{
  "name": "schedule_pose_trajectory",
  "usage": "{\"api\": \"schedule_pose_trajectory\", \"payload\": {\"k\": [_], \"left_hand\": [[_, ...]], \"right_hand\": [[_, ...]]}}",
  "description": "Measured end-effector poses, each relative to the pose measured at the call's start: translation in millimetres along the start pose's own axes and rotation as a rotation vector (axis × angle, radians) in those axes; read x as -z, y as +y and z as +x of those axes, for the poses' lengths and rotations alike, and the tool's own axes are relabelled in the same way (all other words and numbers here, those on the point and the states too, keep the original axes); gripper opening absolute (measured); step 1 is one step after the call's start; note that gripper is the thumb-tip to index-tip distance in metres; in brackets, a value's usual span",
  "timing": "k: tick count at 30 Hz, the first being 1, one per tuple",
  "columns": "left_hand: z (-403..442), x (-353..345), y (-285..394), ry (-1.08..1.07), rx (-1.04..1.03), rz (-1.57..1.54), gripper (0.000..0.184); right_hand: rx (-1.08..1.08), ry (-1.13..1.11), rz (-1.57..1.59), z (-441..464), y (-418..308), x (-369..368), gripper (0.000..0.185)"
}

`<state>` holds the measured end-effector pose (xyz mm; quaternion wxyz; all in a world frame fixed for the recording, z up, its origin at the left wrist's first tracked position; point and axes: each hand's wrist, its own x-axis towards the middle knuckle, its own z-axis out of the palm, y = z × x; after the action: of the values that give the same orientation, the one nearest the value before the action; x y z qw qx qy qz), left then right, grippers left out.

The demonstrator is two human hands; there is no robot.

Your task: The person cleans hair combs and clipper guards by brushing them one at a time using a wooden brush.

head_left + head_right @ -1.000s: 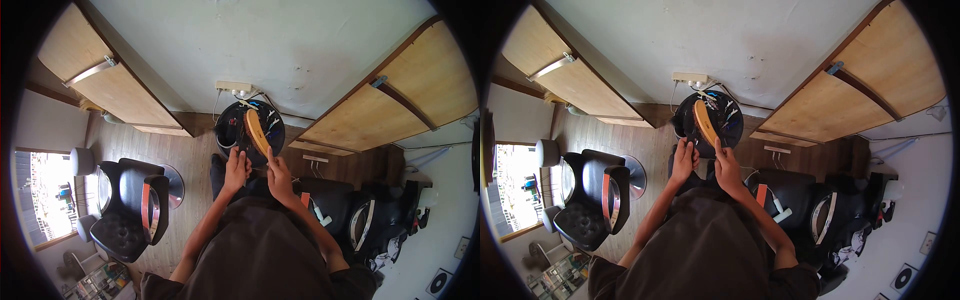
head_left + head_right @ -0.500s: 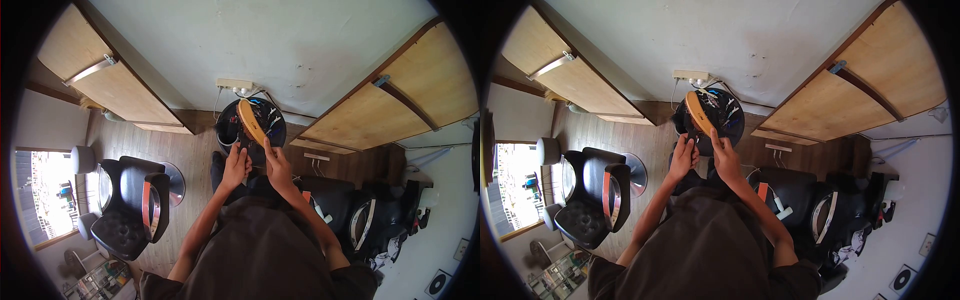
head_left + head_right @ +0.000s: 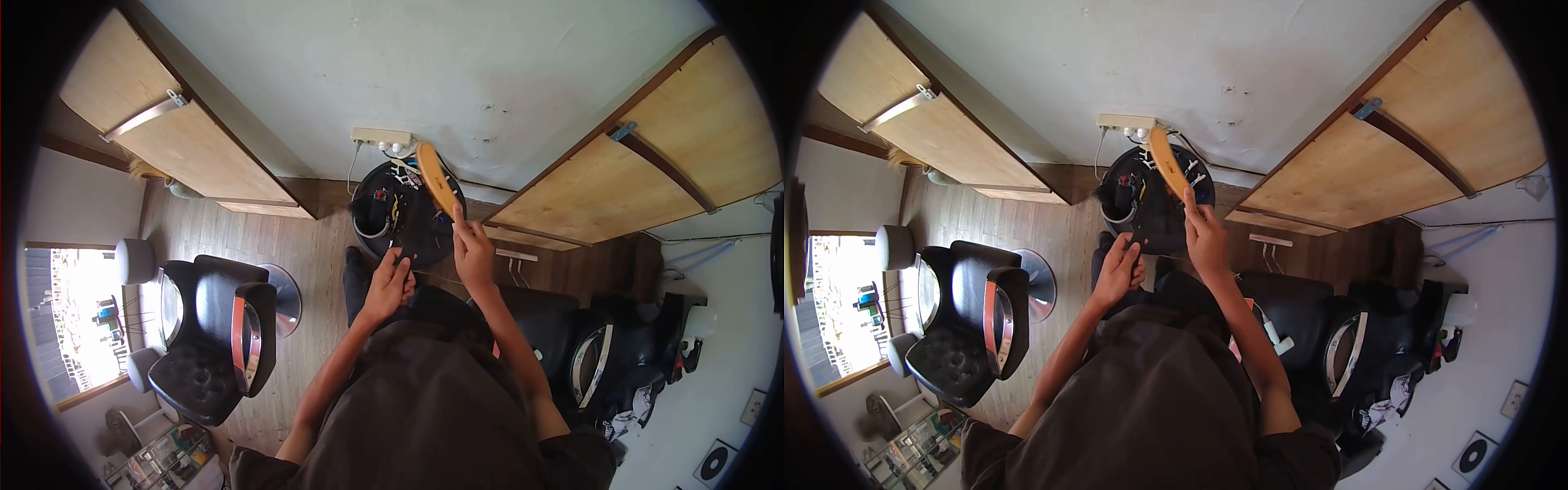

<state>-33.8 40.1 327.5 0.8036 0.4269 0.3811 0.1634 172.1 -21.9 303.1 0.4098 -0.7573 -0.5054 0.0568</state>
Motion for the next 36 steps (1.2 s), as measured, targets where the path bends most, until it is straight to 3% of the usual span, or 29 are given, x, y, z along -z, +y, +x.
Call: {"api": "schedule_pose_trajectory", "payload": {"k": [3,9,11,27,36], "left_hand": [[2.8,0.9,0.3,0.023,-0.014,-0.062,0.016],[15.3,2.7,4.1,0.088,-0.044,-0.024,0.014],[15.4,0.9,9.0,0.139,-0.068,-0.04,0.015],[9.2,-6.8,4.5,0.027,-0.102,0.149,0.014],[3.8,2.8,13.3,0.077,-0.068,-0.058,0.015]], "right_hand": [[0.132,-0.007,-0.013,-8.6,4.8,1.3,0.055],[0.086,-0.057,0.127,-41.3,-18.2,8.5,0.054],[-0.022,-0.141,0.182,-48.6,-28.9,15.9,0.056],[0.166,-0.073,0.182,-12.9,-43.0,1.4,0.058],[0.21,-0.136,0.054,-22.2,-7.0,16.3,0.058]]}}
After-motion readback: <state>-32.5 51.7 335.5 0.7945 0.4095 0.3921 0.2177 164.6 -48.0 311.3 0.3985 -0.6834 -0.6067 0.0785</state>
